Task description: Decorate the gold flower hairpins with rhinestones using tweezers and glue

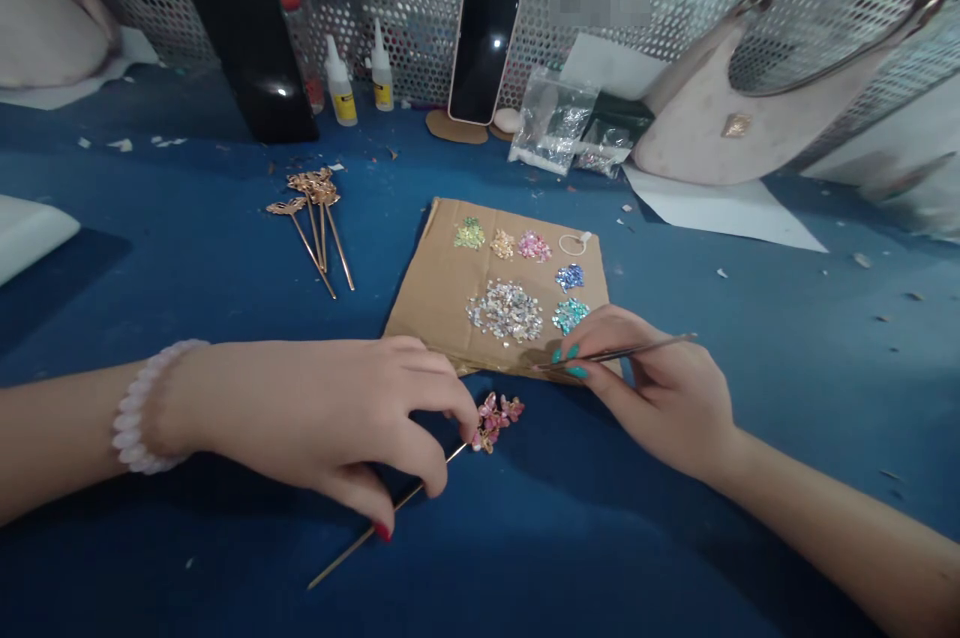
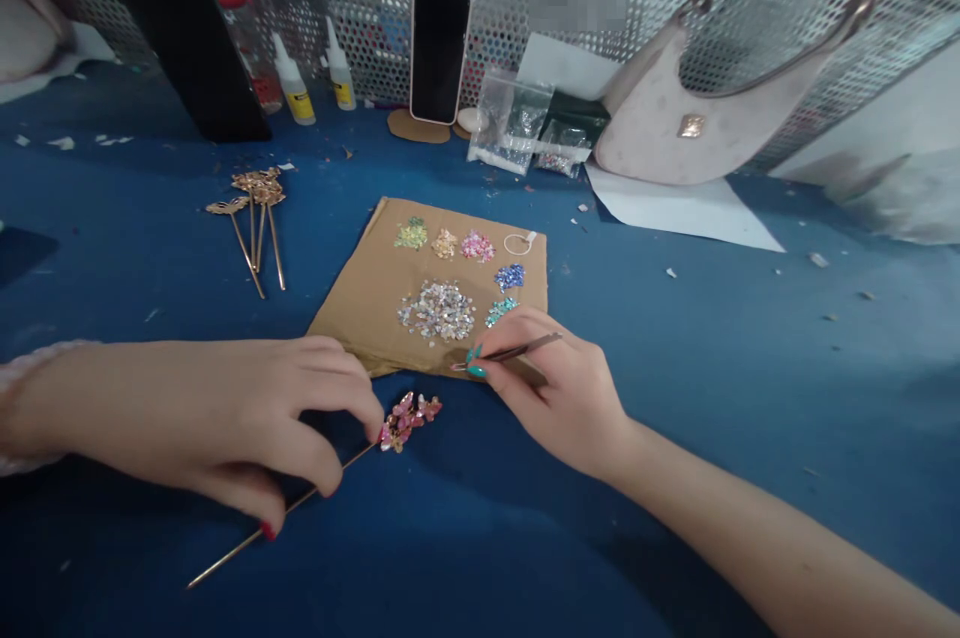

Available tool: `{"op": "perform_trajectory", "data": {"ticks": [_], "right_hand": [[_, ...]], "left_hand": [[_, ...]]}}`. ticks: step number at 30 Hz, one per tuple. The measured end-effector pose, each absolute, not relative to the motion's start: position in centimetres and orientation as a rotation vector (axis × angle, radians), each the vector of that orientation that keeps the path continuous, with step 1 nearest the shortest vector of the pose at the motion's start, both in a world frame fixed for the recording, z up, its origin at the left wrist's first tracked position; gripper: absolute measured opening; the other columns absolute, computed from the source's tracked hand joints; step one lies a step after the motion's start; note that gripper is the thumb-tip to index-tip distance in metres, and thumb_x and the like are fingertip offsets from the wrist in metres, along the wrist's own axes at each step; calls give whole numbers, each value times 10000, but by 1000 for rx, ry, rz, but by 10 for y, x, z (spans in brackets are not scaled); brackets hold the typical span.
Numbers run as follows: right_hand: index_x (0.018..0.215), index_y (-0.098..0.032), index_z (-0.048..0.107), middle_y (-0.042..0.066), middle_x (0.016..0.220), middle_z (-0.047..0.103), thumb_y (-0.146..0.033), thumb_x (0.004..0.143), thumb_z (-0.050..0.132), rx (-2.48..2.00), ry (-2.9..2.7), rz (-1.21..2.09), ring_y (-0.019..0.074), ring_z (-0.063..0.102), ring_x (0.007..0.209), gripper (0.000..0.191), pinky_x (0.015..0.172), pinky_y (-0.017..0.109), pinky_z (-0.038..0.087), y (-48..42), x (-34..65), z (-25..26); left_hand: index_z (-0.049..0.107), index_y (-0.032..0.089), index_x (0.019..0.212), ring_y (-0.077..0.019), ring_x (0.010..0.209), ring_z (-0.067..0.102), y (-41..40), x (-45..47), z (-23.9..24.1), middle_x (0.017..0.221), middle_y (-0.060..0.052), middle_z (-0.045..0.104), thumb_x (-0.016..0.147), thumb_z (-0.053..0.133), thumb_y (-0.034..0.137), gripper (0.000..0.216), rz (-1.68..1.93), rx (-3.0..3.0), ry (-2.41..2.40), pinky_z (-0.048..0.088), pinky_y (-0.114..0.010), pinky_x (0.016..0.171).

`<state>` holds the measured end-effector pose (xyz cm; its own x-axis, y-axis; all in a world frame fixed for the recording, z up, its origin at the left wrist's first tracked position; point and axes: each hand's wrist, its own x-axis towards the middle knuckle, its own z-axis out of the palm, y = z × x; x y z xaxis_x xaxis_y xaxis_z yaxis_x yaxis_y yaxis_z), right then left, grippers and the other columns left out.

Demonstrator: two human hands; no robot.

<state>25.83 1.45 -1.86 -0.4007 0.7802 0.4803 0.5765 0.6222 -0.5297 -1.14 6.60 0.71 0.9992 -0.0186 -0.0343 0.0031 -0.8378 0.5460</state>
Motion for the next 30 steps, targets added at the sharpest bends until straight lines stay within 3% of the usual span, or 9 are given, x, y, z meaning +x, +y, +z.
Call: {"op": "perform_trajectory", "data": {"ticks": [6,23,30], "right_hand": [[823,-224,565,18,739,638,-64,821,527,-1065,-2115,378,151,628,708,165,620,286,523,14,258,-18],[840,-222,563,20,743,639,-66,817,544,-1141,-2007,487,162,631,719,158,634,295,532,-12,246,-16],[854,-226,575,23,737,656,-43,790,551,-1139,-2054,395,170,639,712,196,649,307,539,-24,240,-16]], "left_hand": [[608,233,971,-225,1137,474,70,-11,6,1236,-57,525,697,770,369,346,-70,2510,-43,373,-312,973],[562,205,1043,-265,1108,421,37,1,-17,1220,-112,464,764,686,470,405,182,2507,237,331,-381,927],[572,188,992,-257,1026,471,19,8,-13,1123,-89,504,737,733,391,364,230,2475,402,392,-352,836]]}}
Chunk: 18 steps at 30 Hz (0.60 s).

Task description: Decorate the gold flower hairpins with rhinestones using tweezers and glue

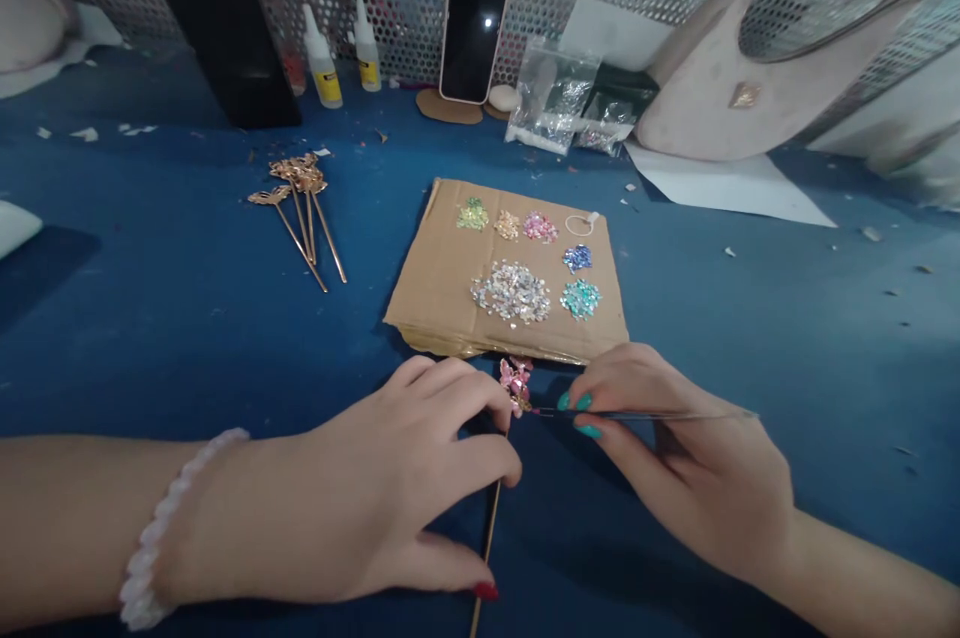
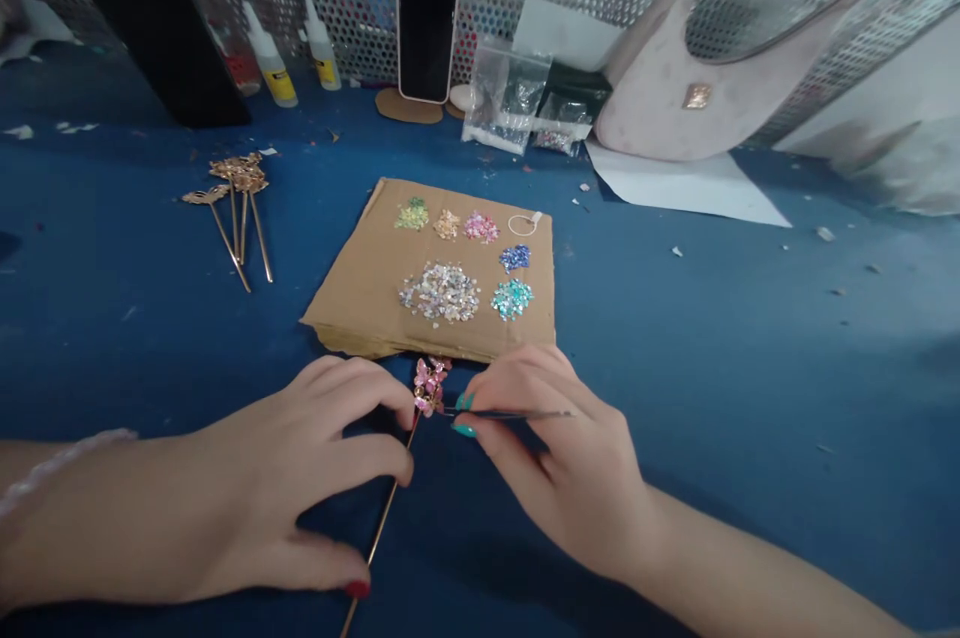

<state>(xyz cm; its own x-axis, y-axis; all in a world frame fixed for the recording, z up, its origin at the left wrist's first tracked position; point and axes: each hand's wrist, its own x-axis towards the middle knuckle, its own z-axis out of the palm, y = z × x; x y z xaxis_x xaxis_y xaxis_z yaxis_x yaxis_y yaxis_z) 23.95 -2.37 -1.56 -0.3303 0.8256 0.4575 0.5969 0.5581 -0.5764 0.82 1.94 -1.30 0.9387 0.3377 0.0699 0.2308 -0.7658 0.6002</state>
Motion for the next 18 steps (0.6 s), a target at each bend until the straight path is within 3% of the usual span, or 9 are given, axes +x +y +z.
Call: {"op": "perform_trajectory", "data": {"ticks": [18], "right_hand": [[889,-207,578,36,757,661,-45,804,569,-1065,-2185,331,181,632,737,183,670,334,524,-21,238,-18]], "left_hand": [[555,187,1018,-264,1051,448,19,7,-25,1145,-91,482,746,718,416,392,302,2484,371,370,-384,860]]}}
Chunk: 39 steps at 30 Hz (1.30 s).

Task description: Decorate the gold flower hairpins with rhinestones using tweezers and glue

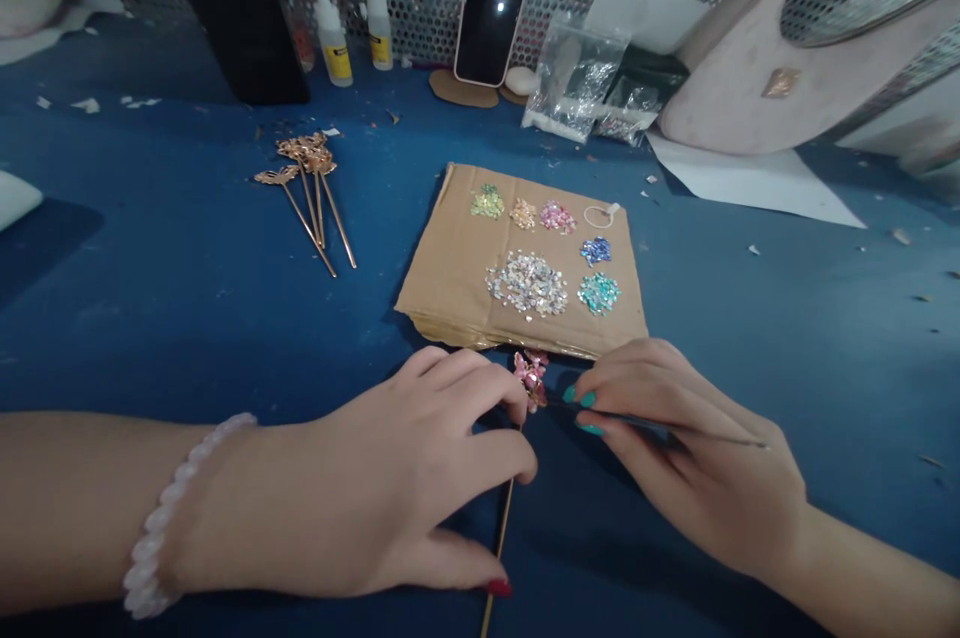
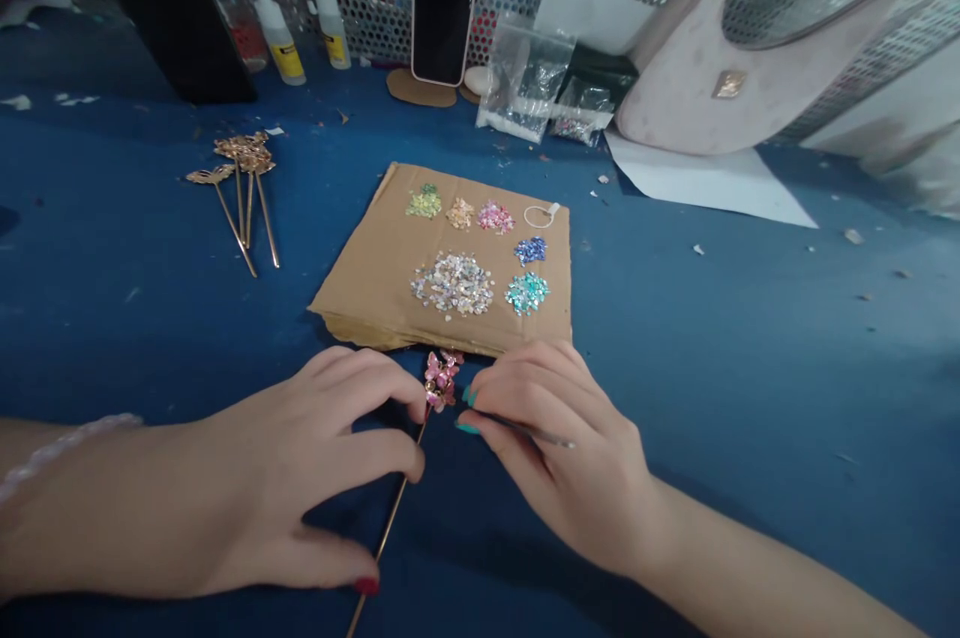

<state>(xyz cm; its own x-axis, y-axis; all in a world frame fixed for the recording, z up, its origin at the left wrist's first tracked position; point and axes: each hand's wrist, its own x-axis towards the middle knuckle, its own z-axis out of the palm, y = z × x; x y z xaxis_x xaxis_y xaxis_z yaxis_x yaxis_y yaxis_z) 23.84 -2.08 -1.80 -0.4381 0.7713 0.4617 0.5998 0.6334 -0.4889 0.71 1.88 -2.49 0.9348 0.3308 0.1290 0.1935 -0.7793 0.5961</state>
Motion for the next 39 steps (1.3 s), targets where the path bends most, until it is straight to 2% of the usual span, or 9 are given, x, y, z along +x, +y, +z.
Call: {"op": "perform_trajectory", "data": {"ticks": [15,39], "right_hand": [[914,-161,578,61,796,640,-7,789,590,-1009,-2219,310,185,599,770,200,686,353,502,-20,240,-20],[904,-169,583,41,812,642,-9,817,569,-1038,-2214,374,166,593,796,183,714,322,480,-20,240,-22]], "left_hand": [[574,176,1030,-265,1044,451,20,6,-17,1149,-102,486,774,696,388,354,240,2462,381,368,-383,854],[573,187,1046,-268,1054,452,20,7,-19,1158,-95,482,771,695,391,363,237,2485,382,371,-386,852]]}}
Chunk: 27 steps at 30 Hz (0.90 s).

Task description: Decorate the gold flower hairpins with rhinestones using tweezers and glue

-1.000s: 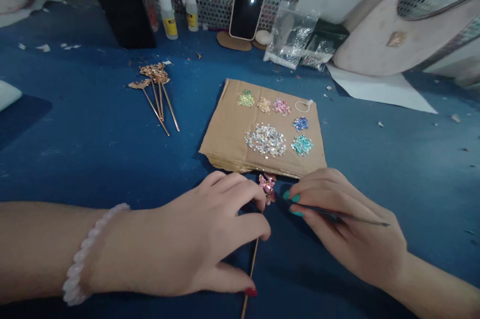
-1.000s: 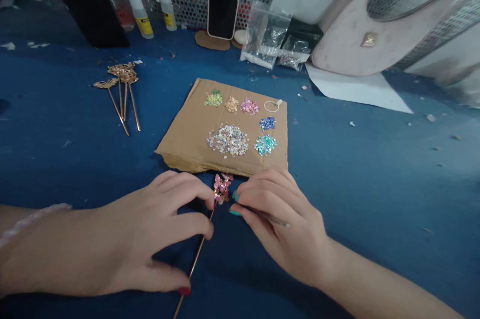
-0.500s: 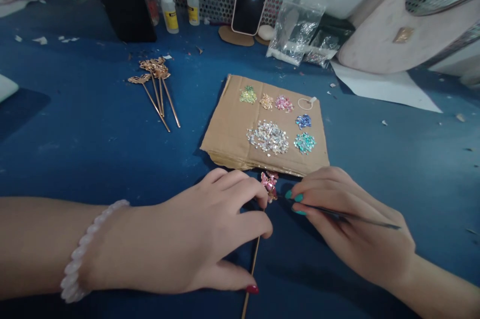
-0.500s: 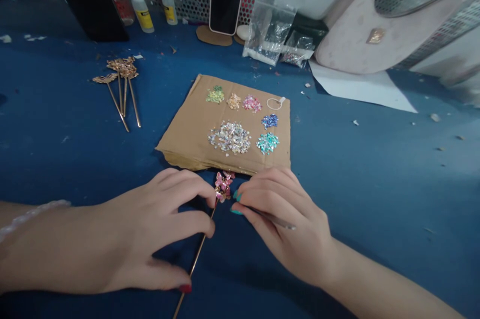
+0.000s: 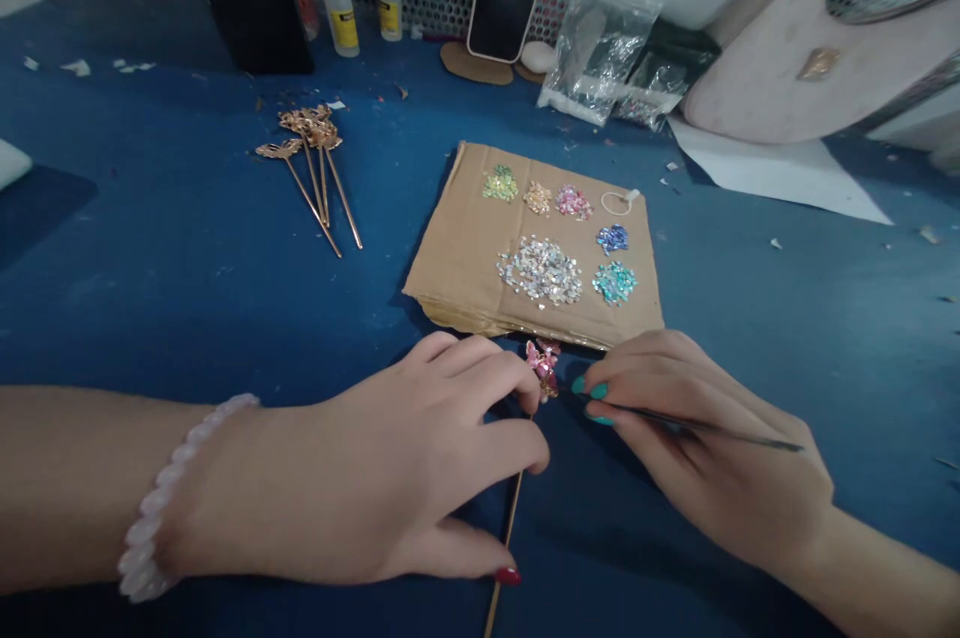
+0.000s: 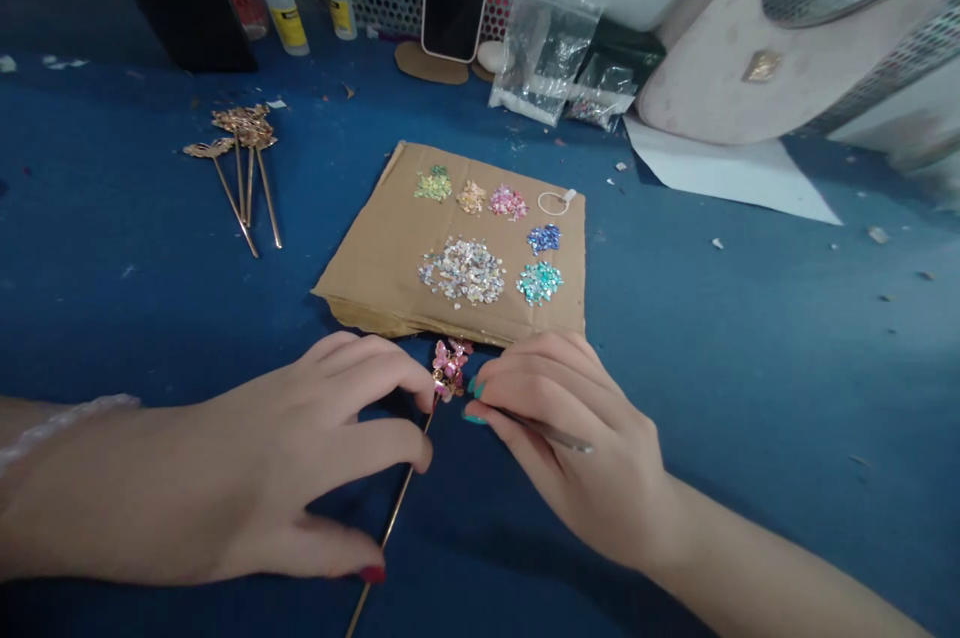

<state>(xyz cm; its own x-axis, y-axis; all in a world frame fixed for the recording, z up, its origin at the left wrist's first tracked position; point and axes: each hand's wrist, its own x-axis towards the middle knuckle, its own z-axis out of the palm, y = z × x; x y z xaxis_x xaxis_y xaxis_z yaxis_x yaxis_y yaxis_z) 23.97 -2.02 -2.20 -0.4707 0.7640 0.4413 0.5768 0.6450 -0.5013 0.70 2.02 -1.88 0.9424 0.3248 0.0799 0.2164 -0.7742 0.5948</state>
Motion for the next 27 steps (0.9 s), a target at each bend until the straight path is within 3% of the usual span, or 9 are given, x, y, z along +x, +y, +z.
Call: {"op": "perform_trajectory", "data": {"ticks": [27], "right_hand": [[876,-218,582,22,760,661,-84,839,566,-1090,-2239,291,167,632,733,140,649,320,526,-19,237,-20]], "left_hand": [[552,192,1063,-267,1093,419,21,5,-23,1196,-103,460,804,653,393,343,223,2500,372,350,-393,884]]}}
